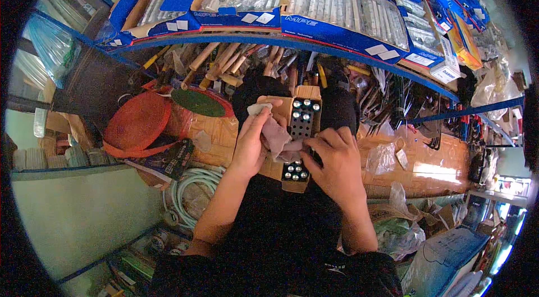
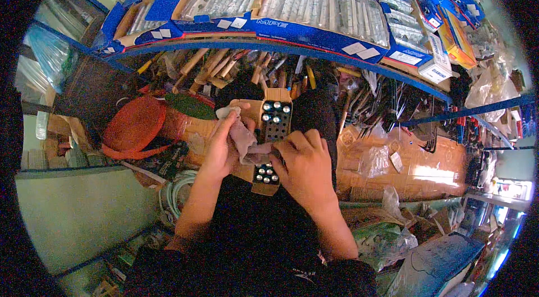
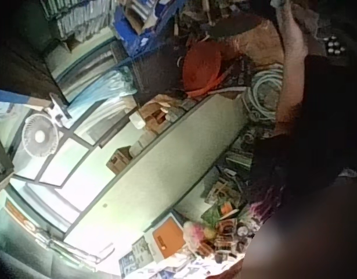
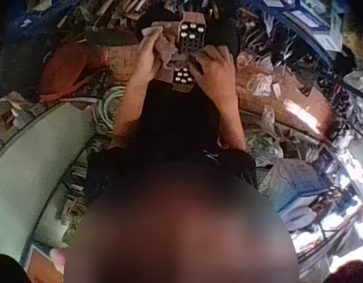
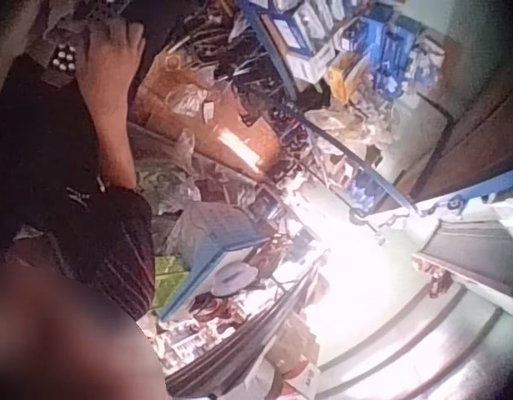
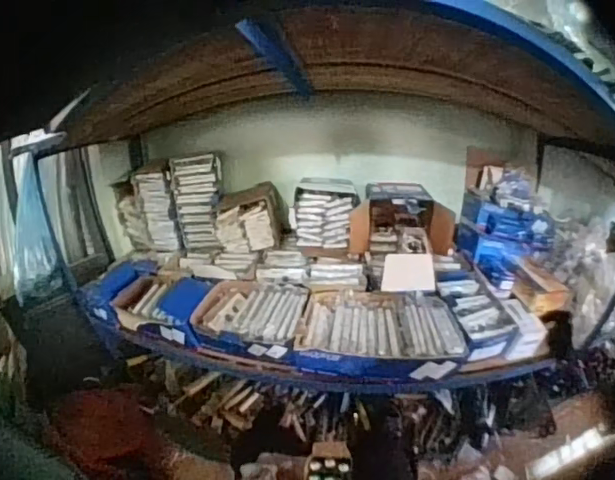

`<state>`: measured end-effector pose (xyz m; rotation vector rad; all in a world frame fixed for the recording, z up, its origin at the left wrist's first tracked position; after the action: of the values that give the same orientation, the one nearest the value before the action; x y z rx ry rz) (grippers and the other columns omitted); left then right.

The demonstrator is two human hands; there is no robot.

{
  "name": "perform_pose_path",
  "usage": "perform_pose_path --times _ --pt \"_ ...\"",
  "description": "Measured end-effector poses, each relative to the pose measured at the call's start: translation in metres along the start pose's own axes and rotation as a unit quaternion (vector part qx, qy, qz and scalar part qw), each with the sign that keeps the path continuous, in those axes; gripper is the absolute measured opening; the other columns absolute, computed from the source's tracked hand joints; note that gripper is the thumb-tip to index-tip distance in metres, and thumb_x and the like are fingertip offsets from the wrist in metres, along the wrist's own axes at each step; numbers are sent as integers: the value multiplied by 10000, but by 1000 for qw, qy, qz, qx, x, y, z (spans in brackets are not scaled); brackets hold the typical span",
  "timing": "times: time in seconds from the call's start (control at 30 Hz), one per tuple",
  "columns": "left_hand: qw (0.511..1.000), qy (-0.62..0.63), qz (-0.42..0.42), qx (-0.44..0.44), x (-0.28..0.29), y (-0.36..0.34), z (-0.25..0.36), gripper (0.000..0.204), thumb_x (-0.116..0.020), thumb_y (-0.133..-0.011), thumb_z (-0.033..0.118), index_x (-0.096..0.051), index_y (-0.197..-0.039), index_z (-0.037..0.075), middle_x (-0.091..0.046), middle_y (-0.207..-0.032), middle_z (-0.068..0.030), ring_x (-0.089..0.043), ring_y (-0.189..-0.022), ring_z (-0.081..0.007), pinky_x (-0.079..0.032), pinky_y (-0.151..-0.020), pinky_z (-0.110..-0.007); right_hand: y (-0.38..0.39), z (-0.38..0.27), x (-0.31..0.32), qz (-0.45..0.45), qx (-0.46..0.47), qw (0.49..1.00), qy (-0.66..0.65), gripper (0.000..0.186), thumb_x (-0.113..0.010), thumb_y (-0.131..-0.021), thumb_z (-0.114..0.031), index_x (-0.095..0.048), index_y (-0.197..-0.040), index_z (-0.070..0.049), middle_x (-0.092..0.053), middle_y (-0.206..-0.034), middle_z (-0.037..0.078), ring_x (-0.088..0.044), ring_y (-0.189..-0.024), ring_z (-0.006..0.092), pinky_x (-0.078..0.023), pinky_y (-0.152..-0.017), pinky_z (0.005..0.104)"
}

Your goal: Assembling or repairing a mechanical lock component by inserting small metal pins using a screwdriver and cloth.

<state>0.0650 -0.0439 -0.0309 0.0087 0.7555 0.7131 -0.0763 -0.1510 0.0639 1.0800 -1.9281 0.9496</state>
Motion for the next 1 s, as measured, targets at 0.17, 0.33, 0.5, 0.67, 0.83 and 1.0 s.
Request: perform_pose_path --times 0.17,0.33,0.5,0.67,0.83,1.0 --pt "999 26 2 -34 -9 1 10 372 -485 -1117 372 -517 -1419 158 -661 -994 -61 -652 -925 -141 -551 -848 -330 -7 -13 -4 -86 4 992 87 231 -820 -793 -226 -780 -980 -96 -565 -1067 70 -521 -1040 298 -465 -863 424" --pt "991 111 45 -61 5 0 10 448 -509 -1103 413 -466 -1499 208 -613 -1114 -42 -668 -950 -203 -586 -796 -394 -13 -15 0 -180 44 981 56 241 -810 -802 -261 -788 -990 -110 -546 -1087 73 -512 -1065 300 -462 -877 434" --pt "975 213 -1 -55 22 1 13 501 -467 -1095 505 -444 -1514 232 -627 -1233 -89 -677 -1051 -290 -605 -766 -455 -12 -6 -5 -156 45 986 34 196 -780 -814 -225 -765 -964 -99 -541 -1069 85 -524 -1052 303 -458 -890 430" --pt "970 234 -24 -69 6 -6 15 389 -441 -1106 487 -560 -1329 191 -624 -1294 -70 -636 -1175 -353 -556 -956 -512 -14 -16 -14 -161 72 978 108 120 -735 -831 -177 -710 -883 -71 -551 -1082 81 -533 -1067 296 -457 -912 431" --pt "975 205 -51 -66 3 -6 20 386 -418 -1115 480 -571 -1301 179 -620 -1291 -57 -616 -1217 -321 -490 -1062 -508 -6 -21 -16 -109 162 970 142 160 -656 -819 -162 -720 -942 -81 -583 -1113 75 -549 -1102 287 -456 -961 441" --pt "984 173 -34 -21 2 -5 9 465 -386 -1102 543 -517 -1380 194 -620 -1270 -53 -624 -1199 -277 -487 -1063 -478 0 -24 -5 -34 161 979 123 197 -711 -815 -184 -689 -987 -90 -584 -1136 73 -543 -1150 272 -433 -980 459"
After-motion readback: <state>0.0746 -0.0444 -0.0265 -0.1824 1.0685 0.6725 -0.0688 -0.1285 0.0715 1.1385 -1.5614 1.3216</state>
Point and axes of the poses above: each hand's wrist, its own y-axis away from the middle knuckle, its own x-axis out of the back of the hand, z = x × y, the point moved 7 cm from there along -y, towards the middle knuckle
